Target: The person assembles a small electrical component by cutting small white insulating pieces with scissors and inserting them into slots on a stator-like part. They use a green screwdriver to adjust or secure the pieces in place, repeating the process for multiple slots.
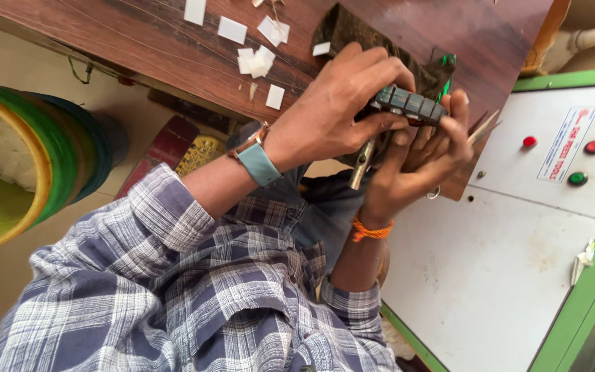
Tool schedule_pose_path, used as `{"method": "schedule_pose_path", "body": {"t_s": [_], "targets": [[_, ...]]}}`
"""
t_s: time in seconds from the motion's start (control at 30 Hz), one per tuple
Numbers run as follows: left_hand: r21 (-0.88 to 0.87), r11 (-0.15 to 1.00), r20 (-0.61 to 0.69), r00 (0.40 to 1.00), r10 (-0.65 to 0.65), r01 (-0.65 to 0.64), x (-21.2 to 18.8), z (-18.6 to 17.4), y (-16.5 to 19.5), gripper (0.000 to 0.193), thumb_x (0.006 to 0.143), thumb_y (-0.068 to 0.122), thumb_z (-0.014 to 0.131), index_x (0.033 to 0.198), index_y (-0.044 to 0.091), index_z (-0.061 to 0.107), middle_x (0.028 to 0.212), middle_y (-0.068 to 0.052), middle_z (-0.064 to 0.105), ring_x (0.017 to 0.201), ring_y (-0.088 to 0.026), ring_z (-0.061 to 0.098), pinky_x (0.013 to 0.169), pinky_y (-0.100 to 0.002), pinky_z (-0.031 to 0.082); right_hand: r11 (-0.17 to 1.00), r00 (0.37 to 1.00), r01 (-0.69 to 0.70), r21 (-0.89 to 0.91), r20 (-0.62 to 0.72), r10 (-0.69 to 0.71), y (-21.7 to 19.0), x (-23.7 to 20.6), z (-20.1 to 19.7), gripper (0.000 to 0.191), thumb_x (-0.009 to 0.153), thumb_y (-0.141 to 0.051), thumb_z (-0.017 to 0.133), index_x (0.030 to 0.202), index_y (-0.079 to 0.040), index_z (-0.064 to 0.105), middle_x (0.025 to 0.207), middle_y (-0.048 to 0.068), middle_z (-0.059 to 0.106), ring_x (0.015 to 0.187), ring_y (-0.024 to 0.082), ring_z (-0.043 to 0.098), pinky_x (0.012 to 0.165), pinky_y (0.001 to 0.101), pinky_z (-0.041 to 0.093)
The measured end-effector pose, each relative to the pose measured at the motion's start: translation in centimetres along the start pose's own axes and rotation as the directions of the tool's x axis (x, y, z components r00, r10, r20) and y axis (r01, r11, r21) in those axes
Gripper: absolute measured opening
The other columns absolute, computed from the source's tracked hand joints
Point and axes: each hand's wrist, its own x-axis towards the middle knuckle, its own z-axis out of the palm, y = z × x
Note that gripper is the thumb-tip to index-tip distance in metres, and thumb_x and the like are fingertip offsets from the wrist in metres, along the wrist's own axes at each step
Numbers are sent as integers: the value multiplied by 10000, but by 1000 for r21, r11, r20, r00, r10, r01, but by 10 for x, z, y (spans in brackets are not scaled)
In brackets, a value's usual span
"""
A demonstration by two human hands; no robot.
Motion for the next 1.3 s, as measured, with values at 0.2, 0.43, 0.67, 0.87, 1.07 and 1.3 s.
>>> {"method": "schedule_pose_path", "body": {"t_s": [0.2,0.43,0.67,0.87,1.07,1.3], "targets": [[-42,999,-47,999,15,-17,2,2,-3,452,978,191,791,1363,130,563,1134,-49,590,1021,-274,532,940,-412,455,937,968,218,-272,-58,-242,46,-4,6,285,1174,-102,420,1445,-168,478,1689,124,366,1524,256,443,1214,376,533],[-42,999,7,1000,-17,17,5,0,-4,357,972,221,801,1242,130,586,1058,-43,563,956,-265,506,888,-404,448,903,958,207,-377,-108,-265,40,-9,16,262,1179,-134,493,1438,-145,522,1650,123,393,1501,262,451,1180,399,556],[-50,999,30,1000,-1,3,6,1,-11,339,952,226,807,1140,97,556,1055,-43,555,916,-271,481,858,-405,441,799,925,256,-544,-104,-366,31,-6,29,267,1109,-211,584,1362,-138,544,1593,146,430,1462,268,474,1192,406,544],[-37,999,21,999,34,-33,1,-4,-10,329,953,191,798,1171,111,565,1118,-31,583,965,-277,506,897,-408,457,826,937,270,-495,-62,-344,39,-13,20,272,1138,-181,458,1375,-106,568,1602,171,421,1465,311,478,1222,427,511],[74,996,19,999,-48,46,-6,-4,7,323,930,245,810,1149,151,592,1073,-9,597,939,-257,524,853,-421,455,998,1000,10,54,-11,-10,22,-11,-15,466,1136,-183,585,1537,-121,355,1596,158,454,1437,270,515,1226,400,474],[91,994,-58,996,72,-67,-21,-4,2,456,877,231,838,1232,122,572,1117,-46,570,1021,-292,512,916,-439,450,987,992,-98,-124,63,107,15,-9,-31,355,1114,-82,703,1429,9,566,1370,133,576,1258,221,613,1102,354,539]]}}
